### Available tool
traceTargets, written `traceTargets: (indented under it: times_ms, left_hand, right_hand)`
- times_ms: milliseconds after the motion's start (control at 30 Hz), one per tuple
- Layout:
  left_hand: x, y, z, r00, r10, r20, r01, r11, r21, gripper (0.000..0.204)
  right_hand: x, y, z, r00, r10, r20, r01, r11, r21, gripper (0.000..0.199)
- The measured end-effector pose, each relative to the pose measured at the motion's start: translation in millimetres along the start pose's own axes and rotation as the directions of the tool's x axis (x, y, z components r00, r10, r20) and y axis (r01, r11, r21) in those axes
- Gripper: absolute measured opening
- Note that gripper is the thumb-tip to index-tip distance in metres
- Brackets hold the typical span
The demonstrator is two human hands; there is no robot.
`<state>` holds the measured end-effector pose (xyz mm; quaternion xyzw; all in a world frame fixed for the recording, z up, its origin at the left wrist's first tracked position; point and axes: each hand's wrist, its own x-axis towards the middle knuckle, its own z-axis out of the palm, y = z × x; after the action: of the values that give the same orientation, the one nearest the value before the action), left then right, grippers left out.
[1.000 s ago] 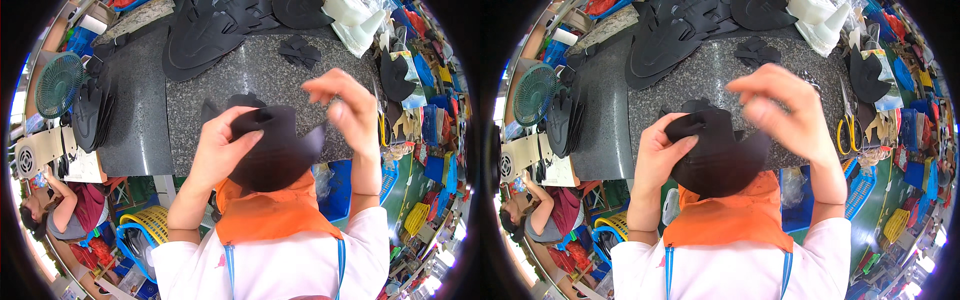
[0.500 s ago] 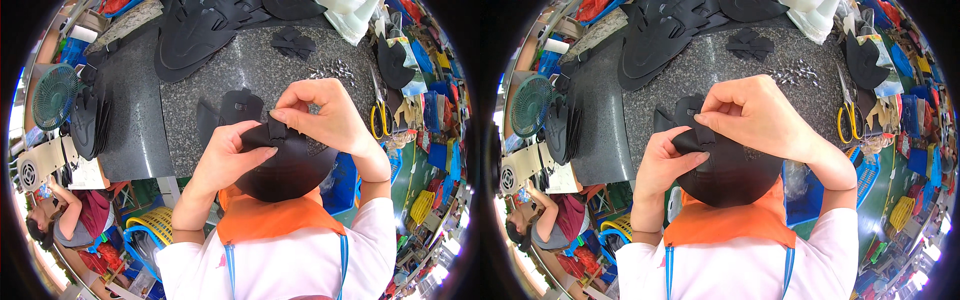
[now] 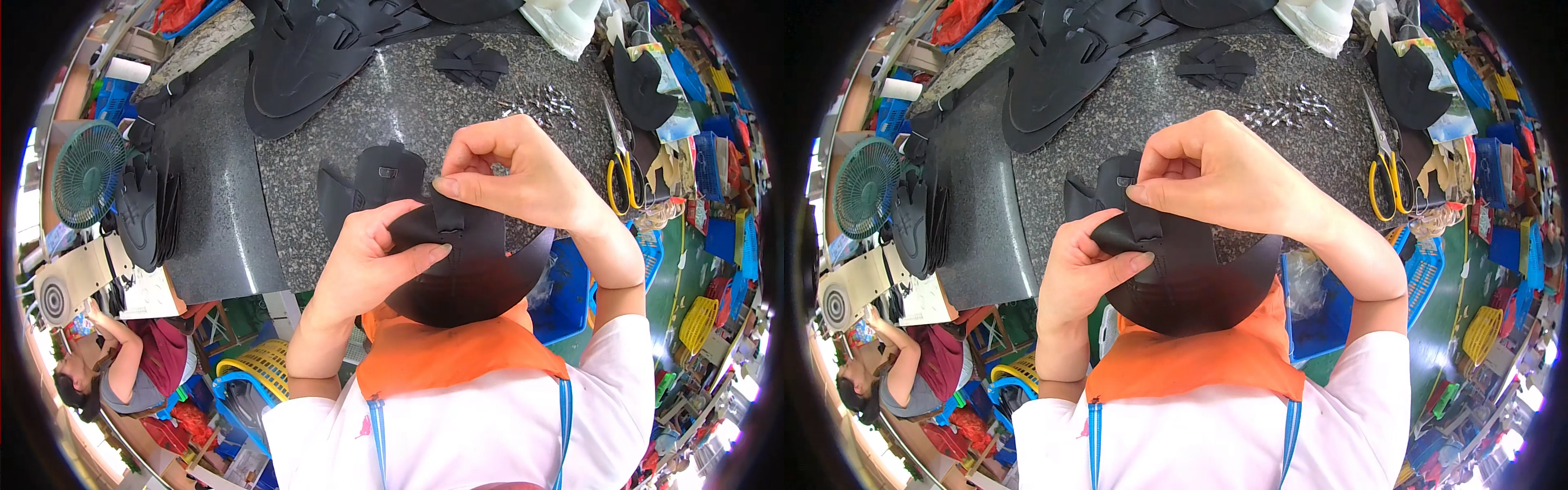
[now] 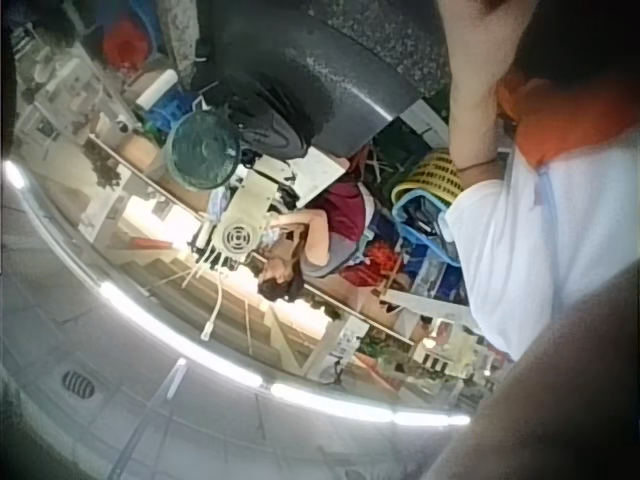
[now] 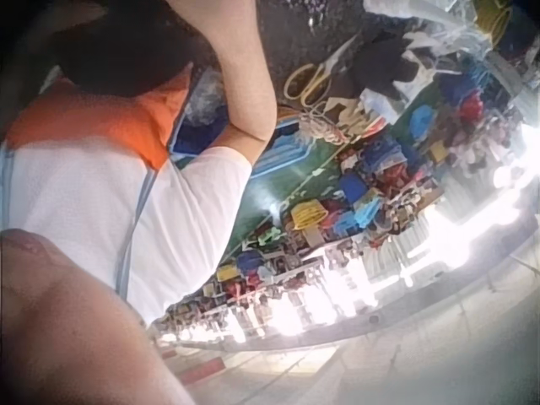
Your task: The person assembles shoe components by threading small straps through metal rings and securing them onto shoe upper pieces by hand.
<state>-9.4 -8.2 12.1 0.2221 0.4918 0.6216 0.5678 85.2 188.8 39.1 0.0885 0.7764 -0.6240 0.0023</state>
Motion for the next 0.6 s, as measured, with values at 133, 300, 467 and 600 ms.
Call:
traceTargets:
  times_ms: [133, 300, 467, 600]
  left_hand:
    - [2, -1, 1, 1.0, -0.008, -0.003, 0.008, 1.0, -0.015, 0.029]
    - [6, -6, 5, 0.998, -0.019, -0.062, 0.026, 0.992, 0.122, 0.026]
    - [10, -18, 3, 0.997, -0.045, -0.06, 0.055, 0.981, 0.188, 0.032]
    - [8, -23, -6, 0.988, -0.037, -0.148, 0.06, 0.987, 0.151, 0.046]
  right_hand:
    - [0, 14, 1, 1.0, 0.002, 0.002, -0.002, 0.995, 0.102, 0.021]
    - [-5, 43, 3, 0.975, 0.111, 0.192, -0.167, 0.938, 0.305, 0.027]
    - [-17, 70, 4, 0.978, 0.199, 0.065, -0.209, 0.913, 0.35, 0.022]
    - [-23, 105, -51, 0.843, -0.42, -0.336, -0.154, 0.411, -0.899, 0.019]
